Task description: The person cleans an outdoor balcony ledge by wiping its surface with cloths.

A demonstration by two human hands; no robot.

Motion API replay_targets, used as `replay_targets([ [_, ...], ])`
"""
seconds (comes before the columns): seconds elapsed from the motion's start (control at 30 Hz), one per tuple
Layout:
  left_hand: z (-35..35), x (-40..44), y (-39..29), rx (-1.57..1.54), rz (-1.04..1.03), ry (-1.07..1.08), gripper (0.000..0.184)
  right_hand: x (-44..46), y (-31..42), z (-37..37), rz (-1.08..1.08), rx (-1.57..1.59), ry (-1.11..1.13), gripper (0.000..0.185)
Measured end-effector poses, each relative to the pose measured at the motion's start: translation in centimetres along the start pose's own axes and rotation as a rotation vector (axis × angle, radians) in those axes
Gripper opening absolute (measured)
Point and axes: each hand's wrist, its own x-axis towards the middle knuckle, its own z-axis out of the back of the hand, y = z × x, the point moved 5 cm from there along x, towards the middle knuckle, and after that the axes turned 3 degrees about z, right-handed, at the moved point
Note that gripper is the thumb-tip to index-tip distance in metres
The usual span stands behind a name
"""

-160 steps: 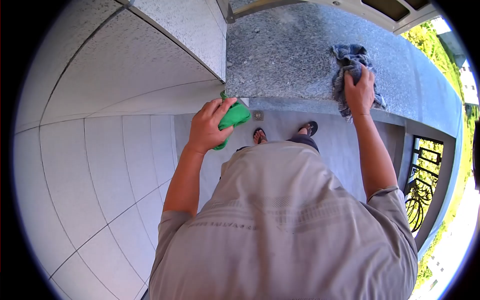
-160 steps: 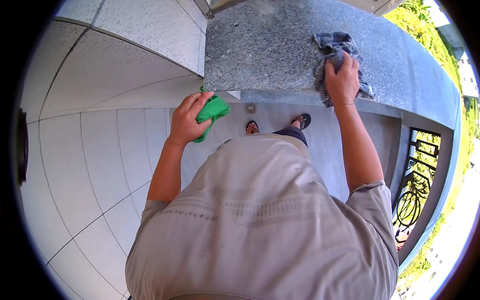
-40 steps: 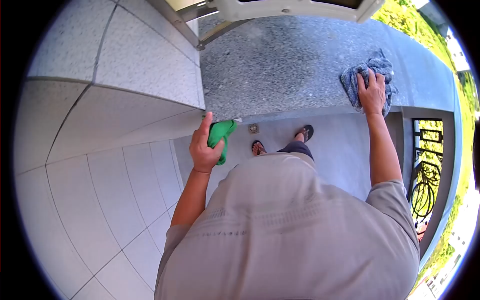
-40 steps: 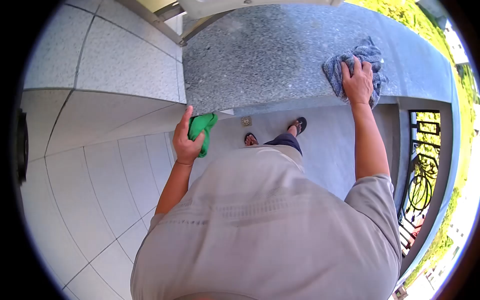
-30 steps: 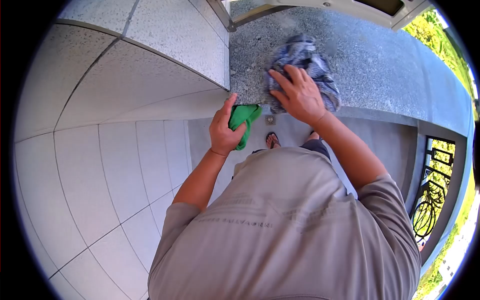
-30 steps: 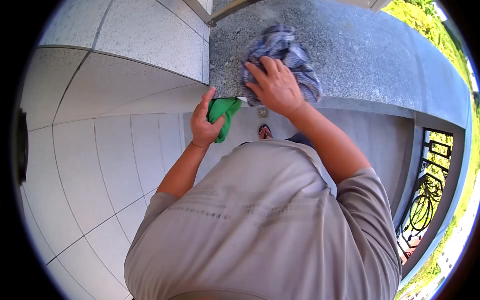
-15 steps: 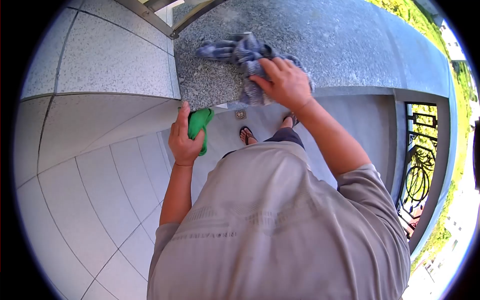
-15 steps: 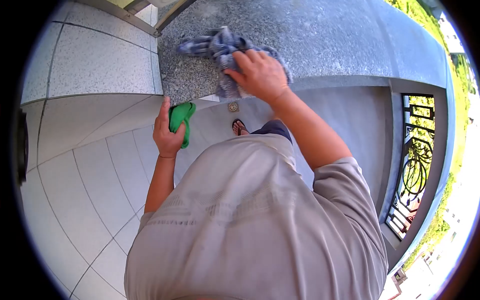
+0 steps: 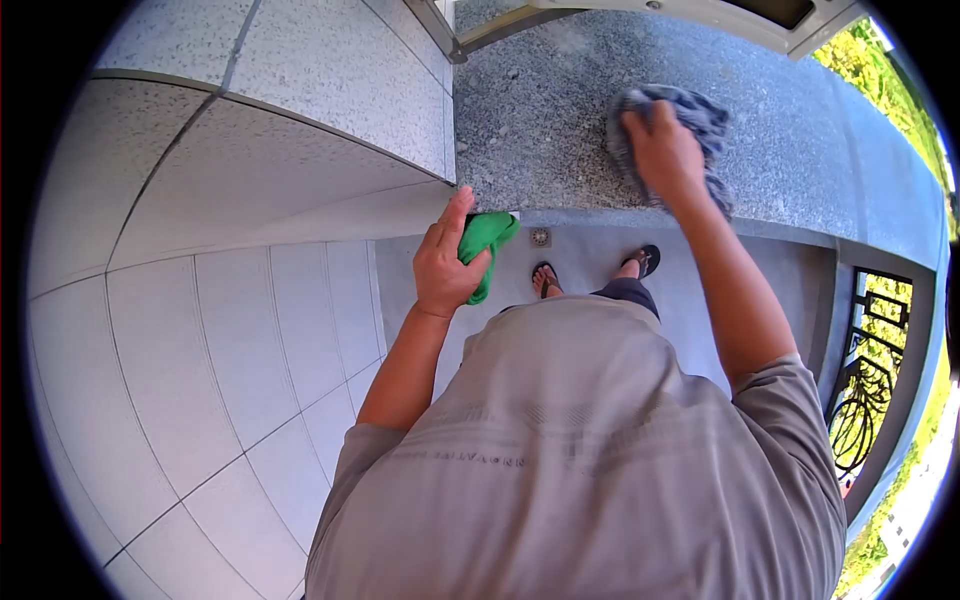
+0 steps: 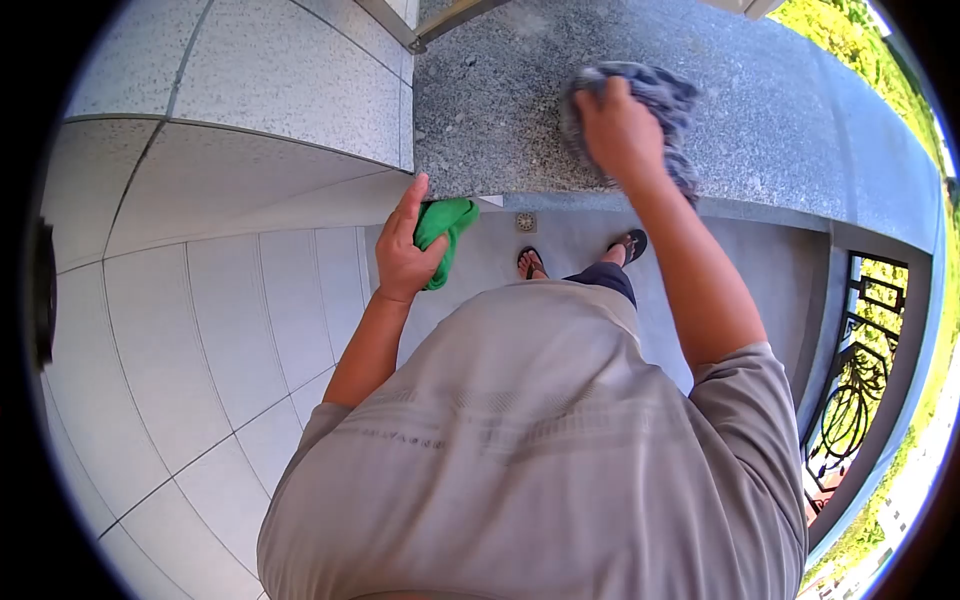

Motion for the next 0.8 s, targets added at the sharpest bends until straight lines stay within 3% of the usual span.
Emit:
replay_targets([
  [0.07,0.2,0.0,0.2,0.019,0.022,-0.009,0.083,-3.2,8.7,-4.9,0.329,0.143,0.169,0.043],
  [0.1,-0.1,0.0,0.0,0.016,0.031,-0.008,0.084,-4.9,11.6,-7.8,0.663,0.208,0.013,0.035],
  [0.13,-0.7,-0.5,0.5,0.008,0.049,-0.036,0.085,-6.4,14.3,-8.8,0.915,0.099,0.026,0.035],
  [0.17,-1.3,-1.3,1.6,-0.005,0.065,-0.065,0.085,-6.7,15.6,-10.1,0.933,0.034,0.056,0.036],
  [0.33,-0.9,-0.2,0.9,-0.031,-0.147,-0.097,0.083,-6.5,8.4,-5.1,0.867,-0.060,-0.107,0.046],
  [0.57,-0.8,0.0,0.5,-0.111,-0.036,-0.027,0.080,-4.2,-18.0,9.2,0.094,-0.390,-0.547,0.038],
  [0.67,-1.0,-0.1,0.3,-0.169,0.008,-0.036,0.078,-2.0,-17.5,8.7,-0.044,-0.342,-0.600,0.038],
  [0.8,-1.0,-0.1,0.5,-0.138,0.002,-0.025,0.082,-2.2,-2.2,0.3,0.360,0.015,-0.322,0.027],
])
